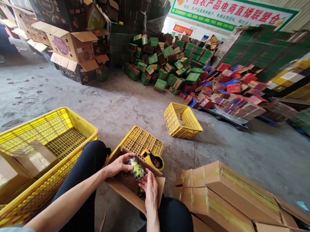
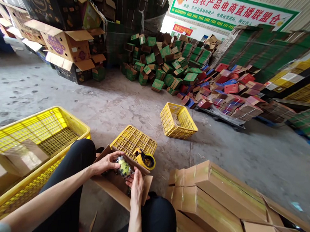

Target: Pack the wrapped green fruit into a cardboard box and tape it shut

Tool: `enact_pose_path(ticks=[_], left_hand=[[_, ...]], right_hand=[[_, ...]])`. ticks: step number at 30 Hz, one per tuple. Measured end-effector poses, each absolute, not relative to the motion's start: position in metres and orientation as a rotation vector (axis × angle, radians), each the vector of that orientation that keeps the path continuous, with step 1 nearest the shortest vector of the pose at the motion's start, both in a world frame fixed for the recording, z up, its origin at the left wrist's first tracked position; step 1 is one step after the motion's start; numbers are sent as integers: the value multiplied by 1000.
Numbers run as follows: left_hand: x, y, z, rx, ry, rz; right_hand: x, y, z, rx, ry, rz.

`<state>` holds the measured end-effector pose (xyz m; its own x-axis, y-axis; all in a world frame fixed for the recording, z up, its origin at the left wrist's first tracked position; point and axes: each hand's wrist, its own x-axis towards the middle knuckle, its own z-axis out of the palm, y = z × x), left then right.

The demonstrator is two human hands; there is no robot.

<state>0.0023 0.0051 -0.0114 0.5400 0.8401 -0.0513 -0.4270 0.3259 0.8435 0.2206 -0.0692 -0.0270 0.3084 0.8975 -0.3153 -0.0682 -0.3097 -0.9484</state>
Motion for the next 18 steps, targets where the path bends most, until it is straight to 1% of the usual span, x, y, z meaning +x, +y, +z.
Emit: enact_pose_path(ticks=[5,9,16,18], left_hand=[[3,6,-10,962,571,957],[1,5,-11,942,560,922],[2,5,-14,905,547,856],[3,5,-13,896,534,824]], right_hand=[[215,-73,-12,-1483,-939,1259],[212,-76,1,-1477,-1096,1242],[213,-76,5,-1482,-1181,1080],[214,-75,3,-1491,-1241,969]])
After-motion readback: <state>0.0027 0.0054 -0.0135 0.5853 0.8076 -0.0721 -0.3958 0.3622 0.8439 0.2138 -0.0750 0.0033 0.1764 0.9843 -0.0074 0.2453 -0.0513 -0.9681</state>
